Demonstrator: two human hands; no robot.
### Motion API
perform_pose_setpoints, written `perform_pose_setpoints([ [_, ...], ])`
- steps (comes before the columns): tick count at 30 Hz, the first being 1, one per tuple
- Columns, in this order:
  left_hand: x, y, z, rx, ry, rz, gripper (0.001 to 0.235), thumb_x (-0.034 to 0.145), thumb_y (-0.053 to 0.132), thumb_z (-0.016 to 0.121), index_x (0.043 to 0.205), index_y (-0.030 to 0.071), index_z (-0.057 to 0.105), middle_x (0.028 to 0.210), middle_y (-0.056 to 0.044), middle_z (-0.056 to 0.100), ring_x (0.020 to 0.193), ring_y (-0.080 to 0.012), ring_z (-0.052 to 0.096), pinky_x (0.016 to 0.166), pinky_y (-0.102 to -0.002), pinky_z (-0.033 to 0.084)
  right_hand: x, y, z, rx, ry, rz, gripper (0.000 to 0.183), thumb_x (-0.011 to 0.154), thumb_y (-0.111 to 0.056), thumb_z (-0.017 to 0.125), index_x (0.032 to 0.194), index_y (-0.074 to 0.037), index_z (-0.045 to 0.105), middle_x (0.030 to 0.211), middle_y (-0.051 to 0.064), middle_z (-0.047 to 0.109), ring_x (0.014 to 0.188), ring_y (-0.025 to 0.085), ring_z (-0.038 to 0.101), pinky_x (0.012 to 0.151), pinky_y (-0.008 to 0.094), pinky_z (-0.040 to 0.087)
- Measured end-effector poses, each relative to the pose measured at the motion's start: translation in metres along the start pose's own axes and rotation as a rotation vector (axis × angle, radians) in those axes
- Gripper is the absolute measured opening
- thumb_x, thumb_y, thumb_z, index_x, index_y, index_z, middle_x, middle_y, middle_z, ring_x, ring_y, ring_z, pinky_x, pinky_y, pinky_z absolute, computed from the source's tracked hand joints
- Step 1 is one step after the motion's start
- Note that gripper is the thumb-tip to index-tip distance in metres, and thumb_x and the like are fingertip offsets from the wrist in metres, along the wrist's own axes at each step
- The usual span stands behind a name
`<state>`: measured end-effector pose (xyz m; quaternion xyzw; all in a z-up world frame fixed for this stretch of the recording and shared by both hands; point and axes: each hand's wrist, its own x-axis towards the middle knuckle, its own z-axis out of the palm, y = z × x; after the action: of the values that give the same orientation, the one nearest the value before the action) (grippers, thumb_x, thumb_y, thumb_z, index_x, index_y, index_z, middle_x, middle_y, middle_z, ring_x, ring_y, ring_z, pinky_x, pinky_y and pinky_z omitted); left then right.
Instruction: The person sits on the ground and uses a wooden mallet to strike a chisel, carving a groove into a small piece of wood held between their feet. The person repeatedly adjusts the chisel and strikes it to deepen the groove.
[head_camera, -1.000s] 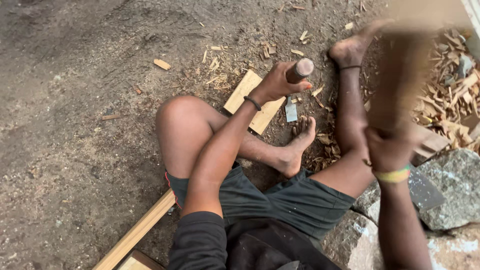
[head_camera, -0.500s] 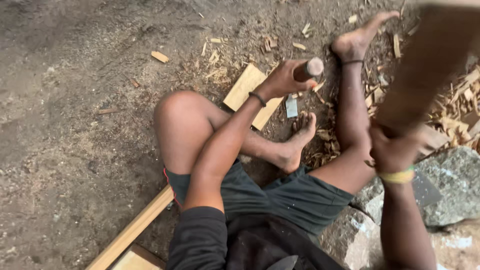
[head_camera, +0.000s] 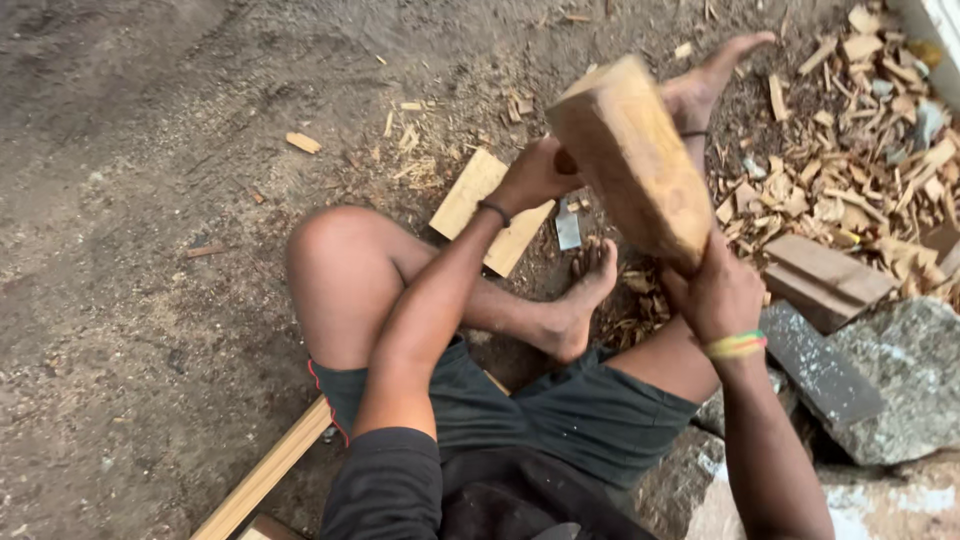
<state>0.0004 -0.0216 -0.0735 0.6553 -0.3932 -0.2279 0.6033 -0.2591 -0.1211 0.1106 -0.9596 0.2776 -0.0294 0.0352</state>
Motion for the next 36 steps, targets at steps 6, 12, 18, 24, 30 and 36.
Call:
perform_pose_setpoints([
  [6, -0.012, 0.044, -0.015, 0.036, -0.012, -0.016, 0.033, 0.083, 0.036, 0.085, 0.093, 0.007, 0.073, 0.083, -0.006, 0.075, 0.070, -0.0169, 0.071, 0.066, -0.033, 0.059, -0.023, 0.032, -0.008, 0.152, -0.119, 0.121, 0.039, 0.079, -0.024, 0.084, 0.106, -0.001, 0.066, 0.080, 0.019, 0.072, 0.068, 0.032, 0.072, 0.061, 0.043, 0.059],
  [12, -0.057, 0.097, -0.097, 0.003, 0.261, 0.305, 0.030, 0.093, 0.025, 0.084, 0.110, 0.003, 0.072, 0.094, -0.007, 0.076, 0.082, -0.0144, 0.075, 0.072, -0.031, 0.064, -0.075, 0.042, 0.027, 0.575, -0.018, 0.246, 0.045, 0.079, -0.005, 0.076, 0.121, 0.004, 0.064, 0.079, 0.014, 0.070, 0.062, 0.019, 0.067, 0.056, 0.036, 0.055],
  [18, -0.063, 0.046, -0.131, -0.795, 0.413, 0.270, 0.020, 0.089, 0.021, 0.081, 0.091, 0.008, 0.065, 0.075, -0.004, 0.068, 0.065, -0.0147, 0.068, 0.057, -0.030, 0.059, -0.104, 0.056, 0.097, 0.976, -0.100, 0.479, 0.021, 0.086, -0.001, 0.069, 0.104, 0.007, 0.061, 0.070, 0.006, 0.064, 0.057, 0.013, 0.060, 0.051, 0.027, 0.048],
  [24, -0.024, 0.033, -0.068, -0.481, 0.263, 0.343, 0.028, 0.090, 0.027, 0.082, 0.099, 0.009, 0.062, 0.090, -0.003, 0.069, 0.082, -0.0141, 0.073, 0.078, -0.031, 0.067, -0.100, 0.044, 0.100, 0.994, -0.169, 0.581, 0.008, 0.087, 0.001, 0.064, 0.095, 0.002, 0.063, 0.063, 0.004, 0.061, 0.050, 0.012, 0.056, 0.046, 0.028, 0.045],
  [30, -0.008, 0.052, -0.026, -0.119, -0.039, 0.089, 0.024, 0.084, 0.031, 0.085, 0.096, 0.012, 0.076, 0.082, -0.004, 0.078, 0.066, -0.0086, 0.072, 0.063, -0.027, 0.064, -0.101, 0.026, 0.095, 0.880, -0.159, 0.537, 0.012, 0.085, -0.001, 0.070, 0.094, 0.003, 0.063, 0.063, 0.003, 0.061, 0.052, 0.010, 0.055, 0.046, 0.027, 0.045],
  [36, -0.024, 0.065, 0.051, 0.355, -0.454, 0.525, 0.015, 0.077, 0.023, 0.081, 0.089, 0.016, 0.074, 0.073, -0.002, 0.075, 0.060, -0.0121, 0.070, 0.056, -0.029, 0.061, -0.108, 0.033, 0.094, 0.997, -0.167, 0.602, 0.013, 0.085, -0.003, 0.071, 0.093, 0.003, 0.062, 0.062, 0.004, 0.060, 0.049, 0.011, 0.055, 0.045, 0.028, 0.044],
])
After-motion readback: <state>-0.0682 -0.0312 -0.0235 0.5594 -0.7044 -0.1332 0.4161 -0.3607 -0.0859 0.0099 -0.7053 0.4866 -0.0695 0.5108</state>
